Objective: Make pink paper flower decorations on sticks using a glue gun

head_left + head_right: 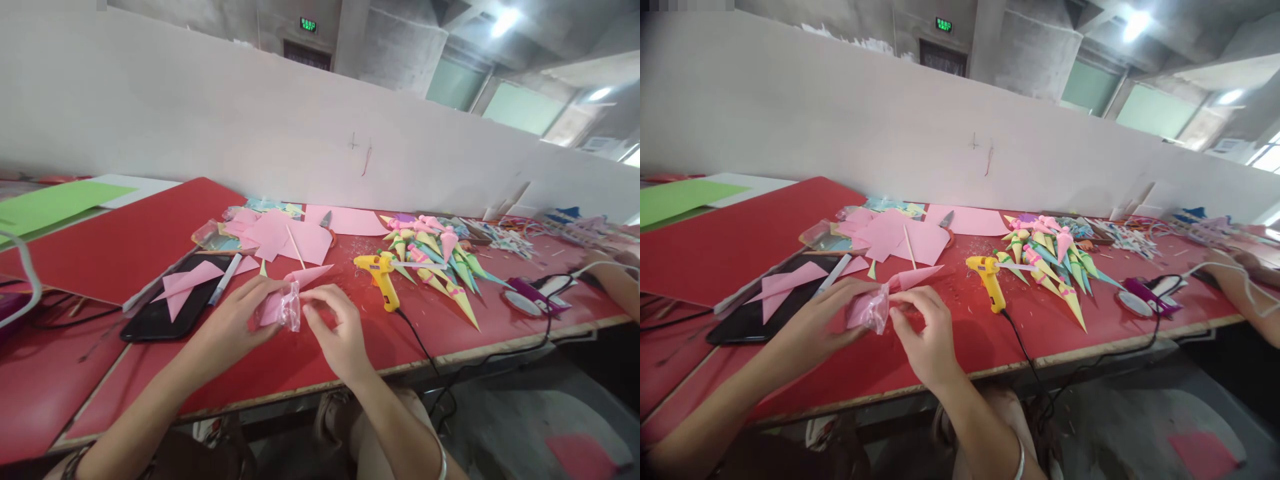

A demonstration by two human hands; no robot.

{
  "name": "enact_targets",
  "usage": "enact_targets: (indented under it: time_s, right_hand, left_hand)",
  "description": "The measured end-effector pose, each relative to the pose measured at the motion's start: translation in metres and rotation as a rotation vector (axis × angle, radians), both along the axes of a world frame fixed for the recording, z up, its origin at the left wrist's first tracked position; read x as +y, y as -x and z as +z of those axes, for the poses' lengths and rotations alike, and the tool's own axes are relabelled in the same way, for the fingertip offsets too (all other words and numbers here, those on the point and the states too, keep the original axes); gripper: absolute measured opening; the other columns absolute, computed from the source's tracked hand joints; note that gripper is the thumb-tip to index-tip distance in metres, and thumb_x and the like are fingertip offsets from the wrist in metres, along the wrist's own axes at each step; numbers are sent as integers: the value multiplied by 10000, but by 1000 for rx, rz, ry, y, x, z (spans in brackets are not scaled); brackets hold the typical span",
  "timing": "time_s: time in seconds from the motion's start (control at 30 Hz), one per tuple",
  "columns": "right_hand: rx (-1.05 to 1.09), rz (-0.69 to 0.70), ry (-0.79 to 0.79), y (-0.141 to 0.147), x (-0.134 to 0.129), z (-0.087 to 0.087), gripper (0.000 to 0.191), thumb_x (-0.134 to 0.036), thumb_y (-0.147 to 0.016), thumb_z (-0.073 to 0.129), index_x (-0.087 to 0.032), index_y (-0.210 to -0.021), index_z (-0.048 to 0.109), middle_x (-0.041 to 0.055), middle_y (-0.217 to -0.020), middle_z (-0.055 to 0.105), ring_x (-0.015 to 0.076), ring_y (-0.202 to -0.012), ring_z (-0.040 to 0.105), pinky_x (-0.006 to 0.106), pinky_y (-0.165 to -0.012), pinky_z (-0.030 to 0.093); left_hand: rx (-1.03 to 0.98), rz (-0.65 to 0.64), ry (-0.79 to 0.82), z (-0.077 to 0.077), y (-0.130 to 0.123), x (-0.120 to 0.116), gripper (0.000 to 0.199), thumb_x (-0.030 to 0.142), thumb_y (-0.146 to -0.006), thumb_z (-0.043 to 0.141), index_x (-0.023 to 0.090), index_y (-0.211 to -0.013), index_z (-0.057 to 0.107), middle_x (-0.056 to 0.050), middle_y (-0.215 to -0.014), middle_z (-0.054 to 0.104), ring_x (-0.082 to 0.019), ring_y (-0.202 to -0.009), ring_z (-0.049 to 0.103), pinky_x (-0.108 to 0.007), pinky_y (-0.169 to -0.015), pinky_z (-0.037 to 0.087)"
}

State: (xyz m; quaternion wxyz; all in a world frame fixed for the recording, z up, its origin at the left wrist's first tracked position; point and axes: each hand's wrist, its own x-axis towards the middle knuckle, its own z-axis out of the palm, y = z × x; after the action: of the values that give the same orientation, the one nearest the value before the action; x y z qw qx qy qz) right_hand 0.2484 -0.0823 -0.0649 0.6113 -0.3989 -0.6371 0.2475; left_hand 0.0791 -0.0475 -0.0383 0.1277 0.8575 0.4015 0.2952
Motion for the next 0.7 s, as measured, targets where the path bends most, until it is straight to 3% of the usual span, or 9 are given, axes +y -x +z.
enact_targets:
  time_s: [0.23,0.5,0.7]
  right_hand:
    - [-41,-11,32,0,1,1,185,-160,-824,544,-224,-925,686,44,-897,628,157,-847,610,274,-772,505]
    - [-46,45,125,0,0,5,124,-133,-763,619,-204,-825,698,27,-841,644,161,-795,615,268,-746,492]
    - [40,29,131,1,-1,6,106,-131,-742,619,-208,-769,686,10,-769,605,147,-716,591,255,-676,490]
  left_hand:
    - [2,-57,-61,-8,3,6,332,418,-838,520,236,-1110,579,-62,-1021,634,-227,-934,611,-327,-824,501]
    - [7,-56,-99,-26,8,9,370,449,-831,531,292,-1159,598,-50,-1098,637,-225,-975,619,-321,-855,505]
    - [30,-39,-117,-21,4,4,335,403,-830,538,287,-1136,610,-48,-1077,660,-224,-946,640,-302,-816,529]
